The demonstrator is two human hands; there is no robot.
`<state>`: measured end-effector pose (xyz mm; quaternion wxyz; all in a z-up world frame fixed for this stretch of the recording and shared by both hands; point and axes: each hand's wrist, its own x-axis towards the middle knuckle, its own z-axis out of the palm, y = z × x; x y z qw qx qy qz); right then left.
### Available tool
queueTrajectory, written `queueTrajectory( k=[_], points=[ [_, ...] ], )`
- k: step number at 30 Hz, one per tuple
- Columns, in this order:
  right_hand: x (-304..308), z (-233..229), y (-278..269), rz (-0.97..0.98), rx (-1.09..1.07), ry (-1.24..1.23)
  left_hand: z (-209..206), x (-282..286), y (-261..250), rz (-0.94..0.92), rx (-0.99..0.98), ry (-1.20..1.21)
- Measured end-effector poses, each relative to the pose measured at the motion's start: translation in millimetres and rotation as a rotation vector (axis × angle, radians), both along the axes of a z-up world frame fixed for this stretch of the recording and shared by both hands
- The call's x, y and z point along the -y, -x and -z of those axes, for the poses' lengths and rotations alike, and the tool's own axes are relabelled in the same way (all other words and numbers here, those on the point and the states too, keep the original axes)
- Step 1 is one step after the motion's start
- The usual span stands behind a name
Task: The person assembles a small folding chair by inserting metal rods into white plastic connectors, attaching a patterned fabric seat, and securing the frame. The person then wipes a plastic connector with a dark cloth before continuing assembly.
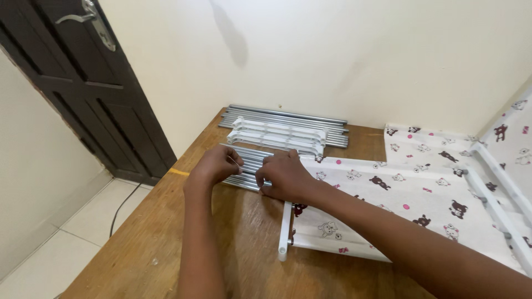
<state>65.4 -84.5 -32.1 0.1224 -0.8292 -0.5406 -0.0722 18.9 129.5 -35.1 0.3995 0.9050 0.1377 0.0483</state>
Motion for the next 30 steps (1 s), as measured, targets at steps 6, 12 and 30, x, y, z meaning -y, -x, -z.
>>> queueTrajectory(
  k=[6,12,30],
  points=[
    [-25.6,14.6,-3.2,0.105,-0.067,0.129,-6.0,-20.7,16.2,-0.168,-0.145,-0.035],
    [-48.2,19.8,-5.2,0.132,-0.160,0.067,-26.1,-22.2,31.3,-0.350,-0.106,-0.145],
    [-53.0,-91.7,-34.1,0.068,-0.825,-0.950,-65.1,34.2,20.8,0.137,-0.004,0.086]
  ],
)
